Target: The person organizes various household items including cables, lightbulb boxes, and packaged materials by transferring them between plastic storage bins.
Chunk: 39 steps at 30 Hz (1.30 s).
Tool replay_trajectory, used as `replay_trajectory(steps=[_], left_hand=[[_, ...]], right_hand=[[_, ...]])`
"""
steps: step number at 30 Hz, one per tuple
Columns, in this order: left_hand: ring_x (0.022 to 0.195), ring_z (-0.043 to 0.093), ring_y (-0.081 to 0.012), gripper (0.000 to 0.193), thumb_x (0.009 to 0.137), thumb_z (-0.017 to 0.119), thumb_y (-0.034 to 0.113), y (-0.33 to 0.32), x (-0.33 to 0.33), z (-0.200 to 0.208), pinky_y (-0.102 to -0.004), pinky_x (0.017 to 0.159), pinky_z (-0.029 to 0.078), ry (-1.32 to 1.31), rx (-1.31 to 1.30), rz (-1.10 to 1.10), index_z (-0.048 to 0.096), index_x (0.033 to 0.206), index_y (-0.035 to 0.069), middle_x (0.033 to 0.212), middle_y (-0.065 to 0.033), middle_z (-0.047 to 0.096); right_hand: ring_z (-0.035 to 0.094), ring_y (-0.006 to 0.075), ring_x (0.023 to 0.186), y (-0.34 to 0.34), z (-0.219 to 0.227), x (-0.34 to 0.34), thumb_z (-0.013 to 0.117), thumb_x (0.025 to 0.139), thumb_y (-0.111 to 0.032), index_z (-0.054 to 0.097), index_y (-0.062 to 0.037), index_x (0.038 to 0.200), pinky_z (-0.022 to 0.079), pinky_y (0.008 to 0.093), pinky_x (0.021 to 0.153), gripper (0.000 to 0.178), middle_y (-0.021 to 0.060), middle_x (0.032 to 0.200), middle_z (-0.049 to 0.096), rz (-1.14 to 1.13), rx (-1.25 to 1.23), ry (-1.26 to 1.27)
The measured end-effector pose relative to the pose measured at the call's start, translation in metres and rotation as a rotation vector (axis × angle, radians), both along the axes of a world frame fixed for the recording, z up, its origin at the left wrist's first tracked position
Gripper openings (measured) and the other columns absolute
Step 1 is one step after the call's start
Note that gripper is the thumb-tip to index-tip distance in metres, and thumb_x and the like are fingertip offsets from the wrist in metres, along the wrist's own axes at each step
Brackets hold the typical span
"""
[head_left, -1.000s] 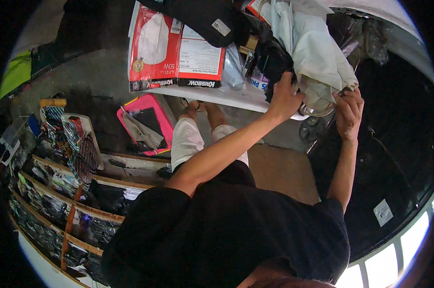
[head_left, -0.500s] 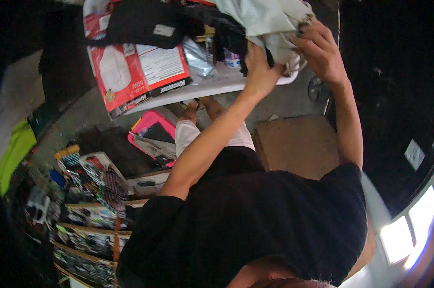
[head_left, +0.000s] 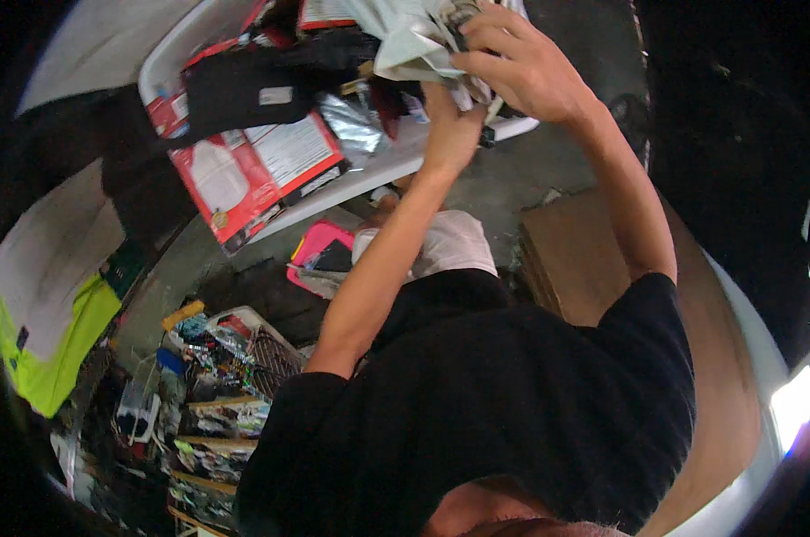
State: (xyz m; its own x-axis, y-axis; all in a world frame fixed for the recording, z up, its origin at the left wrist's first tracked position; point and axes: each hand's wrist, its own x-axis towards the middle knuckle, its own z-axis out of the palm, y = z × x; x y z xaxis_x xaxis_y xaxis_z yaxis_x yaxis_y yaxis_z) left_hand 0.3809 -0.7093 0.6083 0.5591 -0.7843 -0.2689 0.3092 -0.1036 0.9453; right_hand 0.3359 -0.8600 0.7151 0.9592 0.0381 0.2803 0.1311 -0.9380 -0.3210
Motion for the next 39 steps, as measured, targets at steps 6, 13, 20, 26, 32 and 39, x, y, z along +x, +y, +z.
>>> replay_trajectory(steps=[6,13,20,26,32,39], left_hand=[[0.135,0.041,-0.0352,0.071,0.087,0.064,0.016,0.085,0.023,-0.033,-0.0395,0.111,0.034,-0.092,0.236,-0.061,0.032,0.149,-0.001,0.146,-0.0221,0.040],[0.114,0.059,-0.0337,0.036,0.093,0.063,0.013,0.224,0.106,0.038,-0.0404,0.098,0.047,-0.466,0.463,0.183,0.060,0.124,-0.004,0.132,-0.0195,0.056],[0.094,0.061,-0.0400,0.036,0.087,0.072,0.022,0.297,0.193,0.025,-0.0461,0.087,0.048,-0.870,0.975,0.550,0.062,0.109,-0.004,0.107,-0.0239,0.063],[0.086,0.065,-0.0467,0.029,0.087,0.069,0.020,0.243,0.175,0.039,-0.0556,0.072,0.048,-0.526,0.685,0.504,0.055,0.103,0.001,0.087,-0.0266,0.066],[0.079,0.062,-0.0445,0.011,0.091,0.061,0.011,0.188,0.101,0.081,-0.0519,0.065,0.049,-0.610,0.471,0.446,0.053,0.095,0.004,0.080,-0.0204,0.061],[0.083,0.064,-0.0388,0.023,0.079,0.060,0.000,0.152,0.071,0.095,-0.0480,0.066,0.055,-0.652,0.245,0.329,0.053,0.101,0.003,0.098,-0.0169,0.060]], right_hand=[[0.057,0.0282,0.112,0.061,-0.023,0.031,0.063,0.075,-0.016,0.062,-0.0097,0.094,0.039,0.0460,0.113,0.020,0.0079,0.099,0.061,0.097,0.016,0.094],[0.054,0.0239,0.121,0.142,-0.077,0.065,0.061,0.080,-0.020,0.071,-0.0139,0.093,0.030,0.0511,0.117,0.018,0.0063,0.105,0.067,0.073,-0.164,0.224],[0.048,0.0361,0.129,0.211,-0.074,0.182,0.076,0.077,-0.028,0.061,-0.0129,0.123,0.040,0.0524,0.104,0.050,0.0167,0.127,0.058,-0.214,0.069,0.168],[0.051,0.0403,0.127,0.185,-0.143,0.252,0.078,0.077,-0.032,0.039,-0.0261,0.148,0.049,0.0529,0.097,0.081,0.0194,0.144,0.048,-0.440,-0.146,0.242],[0.067,0.0360,0.101,0.088,-0.072,0.245,0.075,0.082,-0.025,0.052,0.0039,0.131,0.054,0.0430,0.088,0.062,0.0218,0.118,0.066,-0.668,0.862,0.107],[0.064,0.0347,0.111,-0.016,-0.074,0.211,0.067,0.090,-0.024,0.054,0.0016,0.132,0.047,0.0438,0.097,0.051,0.0210,0.123,0.065,-0.727,0.329,0.052]])
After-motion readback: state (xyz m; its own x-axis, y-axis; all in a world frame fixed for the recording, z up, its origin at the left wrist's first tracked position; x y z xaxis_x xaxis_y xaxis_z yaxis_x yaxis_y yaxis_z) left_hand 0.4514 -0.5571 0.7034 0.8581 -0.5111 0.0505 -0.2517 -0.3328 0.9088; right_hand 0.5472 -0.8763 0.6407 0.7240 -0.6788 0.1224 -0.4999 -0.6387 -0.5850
